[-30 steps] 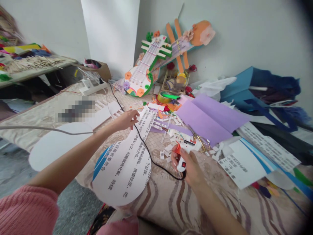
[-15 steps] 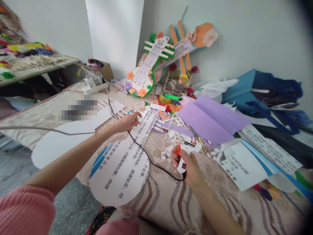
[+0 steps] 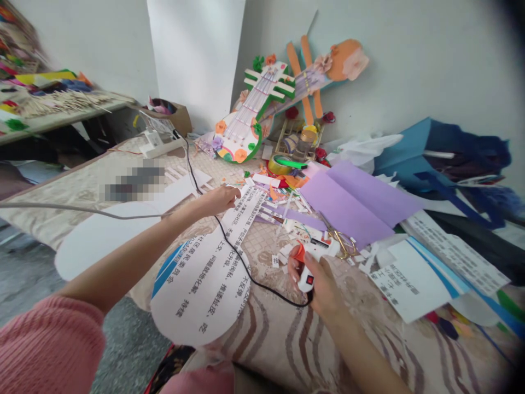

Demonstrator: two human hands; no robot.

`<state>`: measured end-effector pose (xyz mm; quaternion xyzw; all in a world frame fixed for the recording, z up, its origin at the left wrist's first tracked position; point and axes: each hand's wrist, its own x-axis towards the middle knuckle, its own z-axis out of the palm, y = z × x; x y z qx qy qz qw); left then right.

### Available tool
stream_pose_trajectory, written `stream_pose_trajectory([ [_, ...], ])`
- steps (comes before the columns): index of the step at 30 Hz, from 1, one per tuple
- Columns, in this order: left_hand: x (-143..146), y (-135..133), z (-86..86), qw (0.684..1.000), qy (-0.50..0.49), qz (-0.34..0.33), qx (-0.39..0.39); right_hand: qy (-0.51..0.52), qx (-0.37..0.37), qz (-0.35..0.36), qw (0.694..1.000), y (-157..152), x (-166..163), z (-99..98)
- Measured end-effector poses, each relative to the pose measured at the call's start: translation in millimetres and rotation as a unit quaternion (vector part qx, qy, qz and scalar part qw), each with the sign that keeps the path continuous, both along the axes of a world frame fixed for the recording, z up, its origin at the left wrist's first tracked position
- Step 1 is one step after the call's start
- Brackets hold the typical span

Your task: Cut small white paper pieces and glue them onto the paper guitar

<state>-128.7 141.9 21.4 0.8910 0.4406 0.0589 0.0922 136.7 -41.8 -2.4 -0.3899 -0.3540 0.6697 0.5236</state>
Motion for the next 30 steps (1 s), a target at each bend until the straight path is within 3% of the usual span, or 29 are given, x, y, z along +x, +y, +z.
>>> stream_pose_trajectory([
  [19,9.3,16.2,-4.0,0.995,0.093,-0.028,0.001,0.001,-0.001,0.005,1.0,1.8,2.4,-3.8],
  [30,15.3,18.2,-3.1,0.994,0.097,-0.05,-0.006,-0.001,-0.003,0.001,1.0,2.0,1.8,-2.3],
])
